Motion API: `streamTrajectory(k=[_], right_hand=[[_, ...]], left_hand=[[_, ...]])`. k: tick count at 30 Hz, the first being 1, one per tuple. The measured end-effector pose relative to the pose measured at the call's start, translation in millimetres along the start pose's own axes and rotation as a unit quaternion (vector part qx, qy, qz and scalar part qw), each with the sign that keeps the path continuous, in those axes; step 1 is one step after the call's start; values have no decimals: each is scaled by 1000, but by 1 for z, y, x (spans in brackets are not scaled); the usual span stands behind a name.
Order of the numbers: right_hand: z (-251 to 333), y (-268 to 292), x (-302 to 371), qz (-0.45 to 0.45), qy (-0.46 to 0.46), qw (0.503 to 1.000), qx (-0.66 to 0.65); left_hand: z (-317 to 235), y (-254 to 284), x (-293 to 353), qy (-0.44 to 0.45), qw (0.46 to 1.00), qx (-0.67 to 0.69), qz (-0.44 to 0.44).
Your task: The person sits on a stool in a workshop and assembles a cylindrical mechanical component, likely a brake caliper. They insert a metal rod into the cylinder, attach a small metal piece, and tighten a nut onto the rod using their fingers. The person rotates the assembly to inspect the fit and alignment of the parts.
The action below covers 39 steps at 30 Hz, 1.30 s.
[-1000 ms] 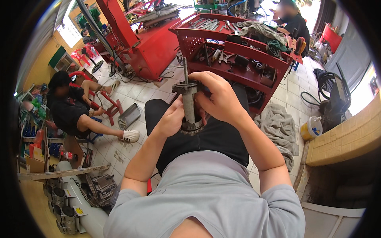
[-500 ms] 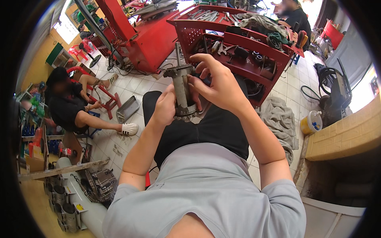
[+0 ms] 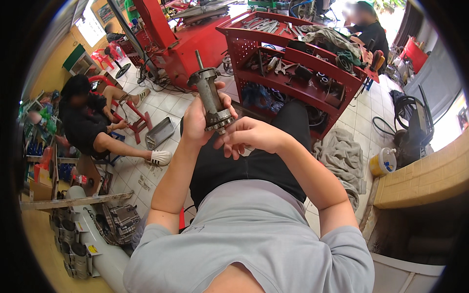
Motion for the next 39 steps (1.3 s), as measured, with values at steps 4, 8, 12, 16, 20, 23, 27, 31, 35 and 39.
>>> streamTrajectory(k=[4, 8, 12, 16, 20, 23, 27, 31, 35, 39], right_hand=[[1, -6, -1, -29, -2, 995, -92], [1, -10, -2, -72, 4, 995, -72], [-4, -12, -6, -133, 17, 990, -34], [-5, -13, -7, -201, 19, 979, 22], [1, -17, -7, -246, 59, 966, 45], [-4, -18, -9, -241, 73, 968, -6], [-11, -19, -13, -176, 78, 971, -139], [-7, -17, -10, -205, 66, 975, -52], [-1, -15, -8, -213, 71, 974, -10], [-6, -13, -9, -188, 51, 976, -98]], left_hand=[[-5, 0, 0, 1, 1000, 6, -12], [-8, 1, -1, 8, 999, 31, -6], [-8, 2, -1, -7, 999, 47, 0], [-7, 6, 0, -22, 998, -46, -30], [-9, 6, 0, -48, 997, -42, -31], [-9, 7, -2, -67, 996, -47, -33], [-12, 9, -1, -38, 999, -36, -13], [-11, 7, -1, -63, 998, -19, -23], [-12, 5, -1, -78, 996, -34, -19], [-14, 2, 0, -83, 996, -34, -21]])
Point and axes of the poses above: each hand's wrist, its own x-axis away from the middle knuckle, its own y-axis out of the back of the hand, z = x × y, the point moved 3 cm from there along -x, towards the middle knuckle, and after that the axes turned 1 degree about -z, right-handed, at the moved point
